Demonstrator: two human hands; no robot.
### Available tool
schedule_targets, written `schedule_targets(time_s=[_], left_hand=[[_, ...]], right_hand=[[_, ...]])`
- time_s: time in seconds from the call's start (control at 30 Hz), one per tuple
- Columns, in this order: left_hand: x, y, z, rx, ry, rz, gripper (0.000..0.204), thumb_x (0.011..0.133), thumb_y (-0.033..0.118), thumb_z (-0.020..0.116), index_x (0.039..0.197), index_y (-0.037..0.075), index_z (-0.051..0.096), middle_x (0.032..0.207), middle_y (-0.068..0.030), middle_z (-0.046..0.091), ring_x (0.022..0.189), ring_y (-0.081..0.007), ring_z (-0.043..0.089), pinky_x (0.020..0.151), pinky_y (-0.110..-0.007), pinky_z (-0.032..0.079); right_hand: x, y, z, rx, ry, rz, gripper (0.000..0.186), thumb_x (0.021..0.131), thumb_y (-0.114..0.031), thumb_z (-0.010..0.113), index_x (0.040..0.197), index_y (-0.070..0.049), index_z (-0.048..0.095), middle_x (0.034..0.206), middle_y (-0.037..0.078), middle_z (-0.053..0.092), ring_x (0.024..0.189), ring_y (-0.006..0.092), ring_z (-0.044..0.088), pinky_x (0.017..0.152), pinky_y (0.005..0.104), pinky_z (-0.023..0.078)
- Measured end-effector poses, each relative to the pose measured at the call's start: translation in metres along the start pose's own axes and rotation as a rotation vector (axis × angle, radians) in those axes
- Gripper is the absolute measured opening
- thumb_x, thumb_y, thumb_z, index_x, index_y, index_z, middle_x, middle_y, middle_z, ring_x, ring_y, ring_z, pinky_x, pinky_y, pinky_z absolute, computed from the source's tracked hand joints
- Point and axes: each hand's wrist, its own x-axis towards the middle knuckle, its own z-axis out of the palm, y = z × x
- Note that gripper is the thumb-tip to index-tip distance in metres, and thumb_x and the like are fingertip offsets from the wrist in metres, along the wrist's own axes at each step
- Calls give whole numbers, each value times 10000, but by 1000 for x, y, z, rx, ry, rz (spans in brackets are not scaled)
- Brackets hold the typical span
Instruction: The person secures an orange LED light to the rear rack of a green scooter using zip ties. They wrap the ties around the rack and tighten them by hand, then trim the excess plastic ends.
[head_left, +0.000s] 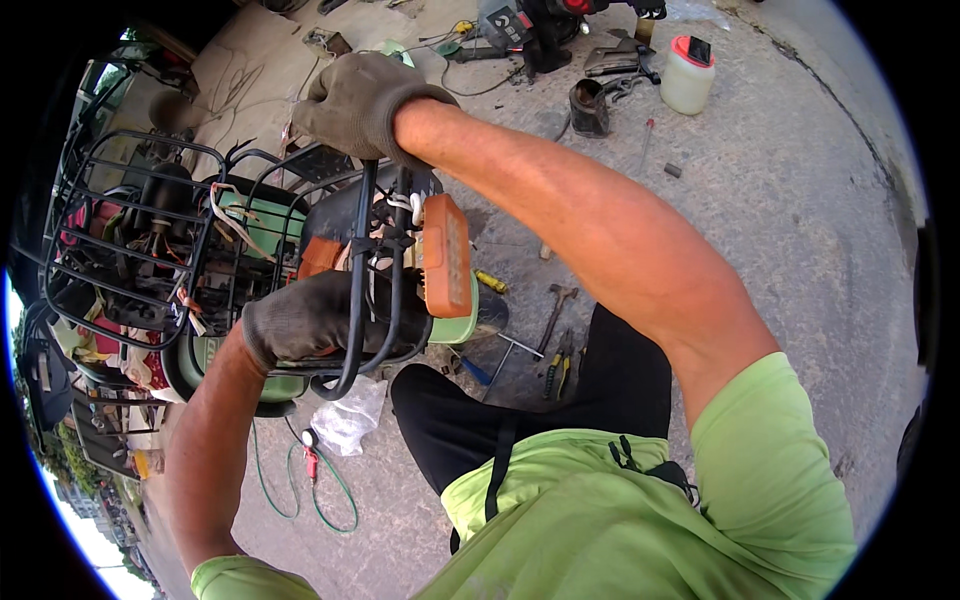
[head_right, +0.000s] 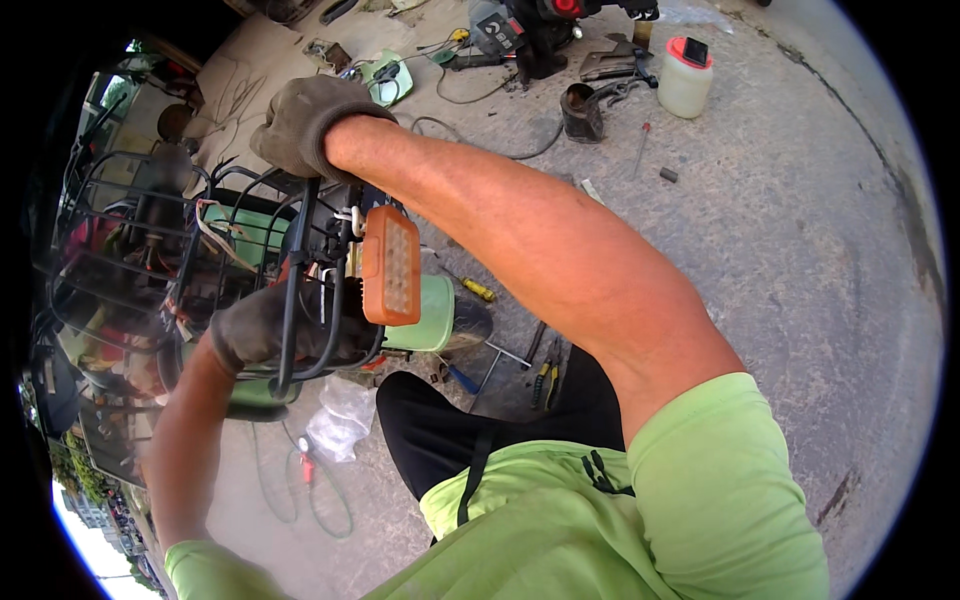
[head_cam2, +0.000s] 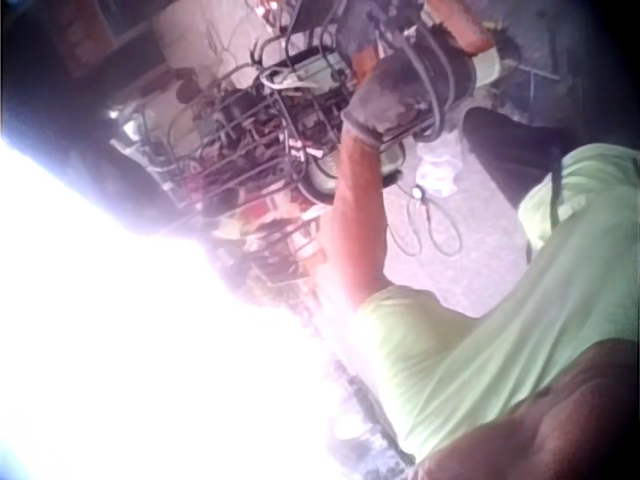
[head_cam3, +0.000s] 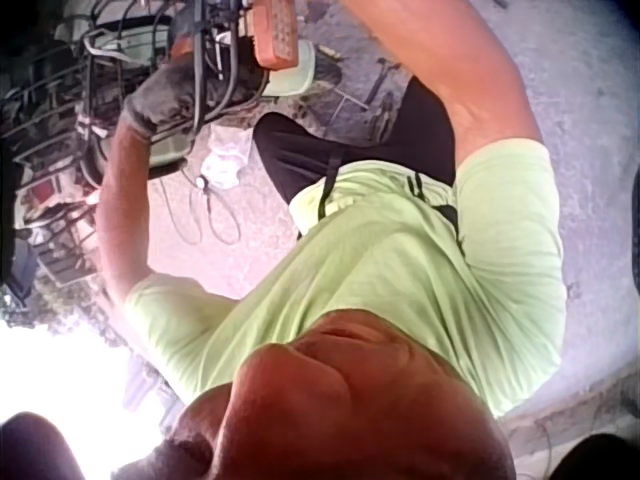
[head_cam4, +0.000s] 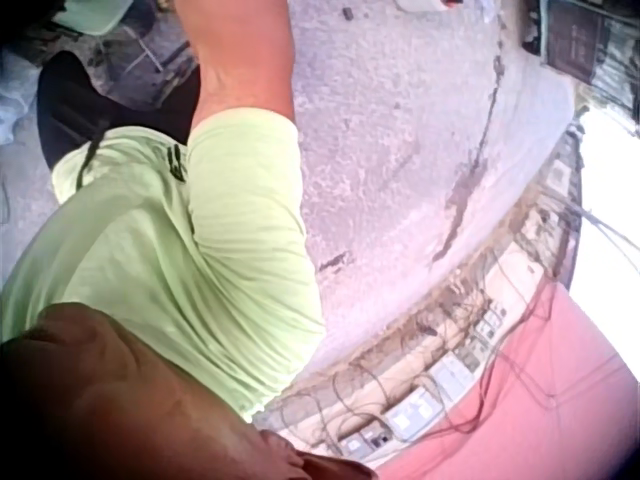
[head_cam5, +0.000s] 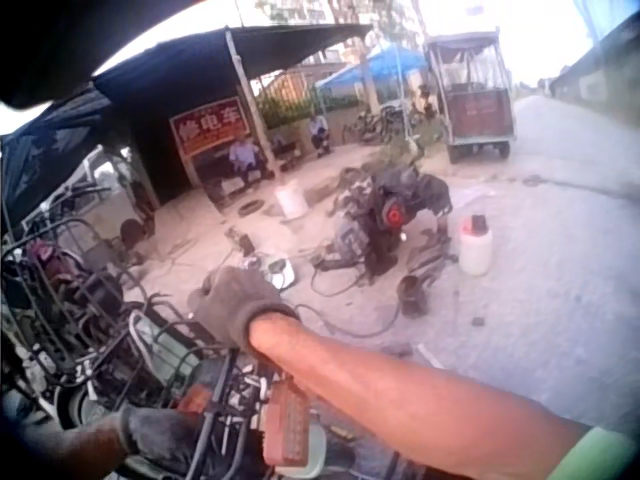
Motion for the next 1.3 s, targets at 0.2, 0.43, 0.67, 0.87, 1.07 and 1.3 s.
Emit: schedule_targets(time_s=[0.2,0.43,0.67,0.87,1.07,1.3], left_hand=[[7,-9,9,-208,33,-6,475,855,199,809,1248,-22,660,1121,-82,734,1001,-151,660,940,-330,527],[-4,-18,13,-151,345,48,382,857,187,782,1165,-17,685,1044,-55,730,927,-140,657,890,-309,533],[-12,-11,17,8,382,89,343,929,238,723,1164,-9,686,1041,-57,714,963,-138,641,924,-330,512],[-3,-8,22,-75,368,132,360,932,199,732,1202,-28,658,1073,-39,699,974,-117,630,909,-300,511],[-4,-9,16,5,342,100,402,918,185,755,1246,-18,639,1116,-32,695,1002,-113,633,933,-293,517],[-3,-9,14,35,316,126,432,930,235,762,1251,-25,639,1125,-43,699,1015,-107,632,934,-293,517]], right_hand=[[2,5,-2,-47,28,-21,443,906,-491,579,1015,-116,787,744,115,738,824,293,730,828,417,560],[-13,-12,-16,67,-60,-12,492,906,-488,600,1138,-82,751,1094,203,737,1031,340,704,947,427,536],[-152,22,-41,265,53,-212,850,866,-598,674,1479,-52,449,1461,262,478,1327,415,510,1144,477,409],[-216,35,-8,153,-65,-48,1242,695,-543,868,1578,2,185,1527,301,357,1432,451,371,1196,494,335],[-205,33,-1,251,-20,-34,1277,641,-532,898,1568,14,210,1512,297,379,1412,453,395,1189,481,349],[-205,26,-7,181,-37,14,1287,610,-522,915,1558,21,234,1491,298,402,1374,447,442,1174,476,371]])
